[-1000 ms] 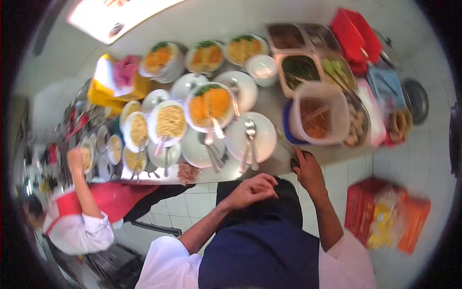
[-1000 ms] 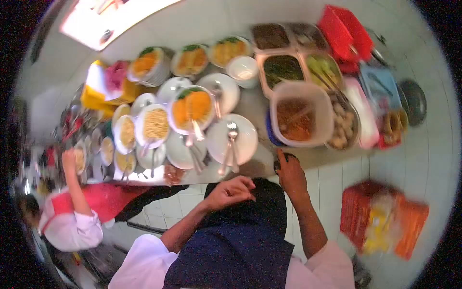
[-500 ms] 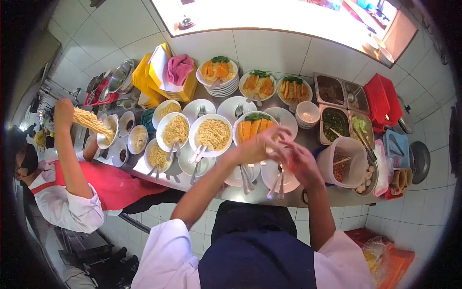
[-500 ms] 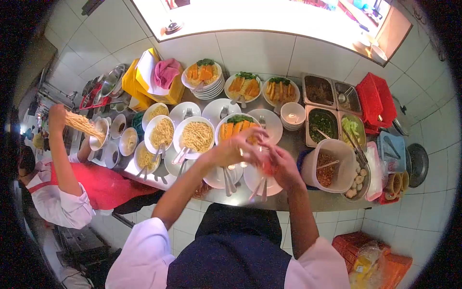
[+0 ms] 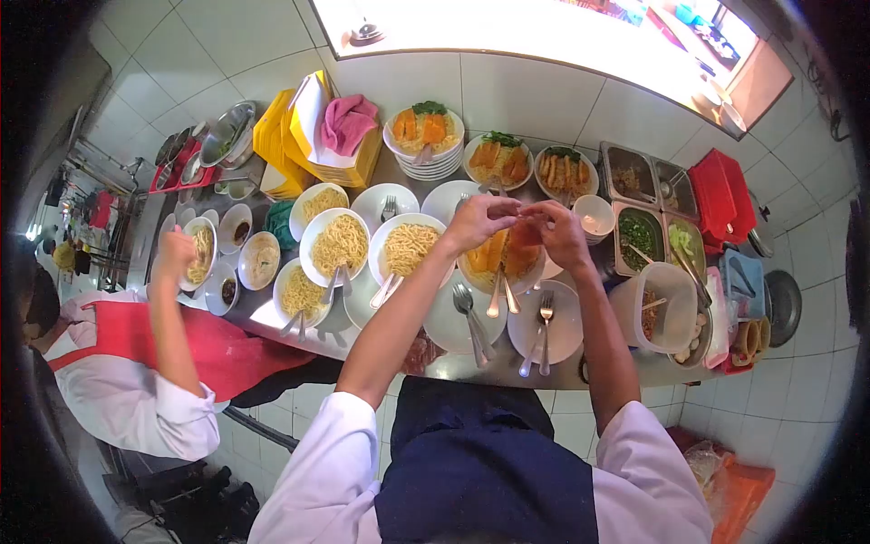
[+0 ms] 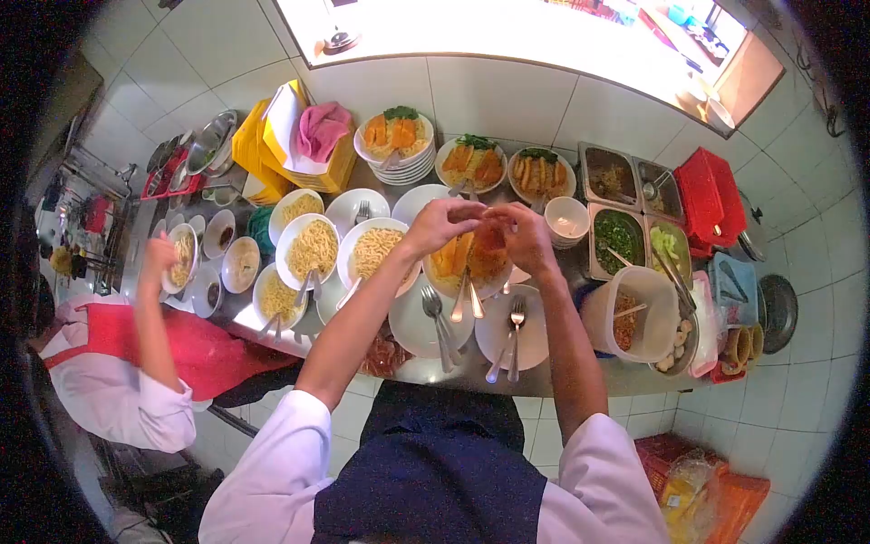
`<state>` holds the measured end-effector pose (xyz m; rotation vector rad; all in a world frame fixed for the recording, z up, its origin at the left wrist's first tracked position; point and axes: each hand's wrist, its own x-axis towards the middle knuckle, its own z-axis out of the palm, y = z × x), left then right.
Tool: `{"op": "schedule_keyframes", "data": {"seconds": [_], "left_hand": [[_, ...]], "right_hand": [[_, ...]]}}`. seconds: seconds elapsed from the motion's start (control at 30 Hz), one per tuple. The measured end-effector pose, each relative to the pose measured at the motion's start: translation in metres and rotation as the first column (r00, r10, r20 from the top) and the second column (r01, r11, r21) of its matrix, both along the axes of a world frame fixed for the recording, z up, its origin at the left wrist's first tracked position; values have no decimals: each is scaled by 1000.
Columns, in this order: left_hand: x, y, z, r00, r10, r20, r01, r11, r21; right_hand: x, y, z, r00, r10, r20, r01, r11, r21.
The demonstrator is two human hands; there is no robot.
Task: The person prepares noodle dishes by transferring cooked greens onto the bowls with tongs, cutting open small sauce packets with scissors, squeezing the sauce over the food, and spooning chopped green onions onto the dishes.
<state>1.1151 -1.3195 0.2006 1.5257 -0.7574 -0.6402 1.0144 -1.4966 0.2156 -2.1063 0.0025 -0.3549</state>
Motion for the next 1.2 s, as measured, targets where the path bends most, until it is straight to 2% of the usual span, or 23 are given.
{"op": "schedule_keyframes", "data": {"seconds": [0.1, 0.13, 0.23, 0.33, 0.37, 0.47, 0.57, 0.63, 0.7, 0.83, 0.87, 0.9, 0.97, 1.03, 1.13, 1.2], "left_hand": [[0, 25, 5, 998, 53, 25, -53, 998, 18], [1, 33, 4, 995, 96, 38, -97, 995, 34], [-1, 49, 3, 985, 169, 37, -171, 983, 63], [-6, 45, 3, 979, 201, 27, -203, 977, 60], [-8, 36, 4, 975, 209, 74, -214, 975, 60], [-17, 10, 9, 962, 224, 157, -232, 972, 36], [-22, -4, 5, 949, 237, 210, -236, 971, -31], [-25, -6, 3, 945, 297, 134, -288, 954, -83], [-28, 9, 18, 918, 354, 179, -349, 935, -61], [-30, 35, 23, 813, 511, 278, -523, 852, -36], [-32, 38, 24, 842, 497, 211, -505, 863, -18], [-33, 40, 26, 839, 500, 216, -508, 861, -21], [-37, 44, 28, 805, 519, 288, -533, 846, -35], [-42, 46, 28, 804, 538, 255, -547, 836, -39], [-44, 45, 25, 791, 571, 219, -571, 818, -68], [-49, 45, 17, 785, 583, 207, -581, 810, -80]], "right_hand": [[11, 21, 5, 998, 34, 59, -30, 997, -70], [16, 29, 5, 995, 64, 82, -66, 998, 16], [23, 44, 7, 986, 125, 114, -124, 992, -10], [17, 44, 20, 988, 92, 122, -83, 993, -82], [14, 41, 23, 988, 95, 122, -84, 993, -88], [7, 19, 26, 981, 53, 188, -2, 965, -262], [2, 6, 27, 975, 60, 212, -1, 964, -267], [3, 7, 28, 974, 80, 212, -13, 954, -301], [7, 16, 28, 962, 123, 245, -59, 966, -251], [10, 36, 42, 984, 54, 172, -14, 975, -224], [12, 32, 37, 990, 62, 127, -25, 962, -273], [16, 29, 36, 994, 71, 85, -40, 945, -324], [15, 29, 43, 990, 73, 120, -35, 956, -292], [12, 30, 42, 987, 76, 144, -37, 966, -256], [15, 32, 44, 988, 46, 144, 0, 952, -307], [9, 36, 48, 992, 46, 118, 16, 877, -481]]}}
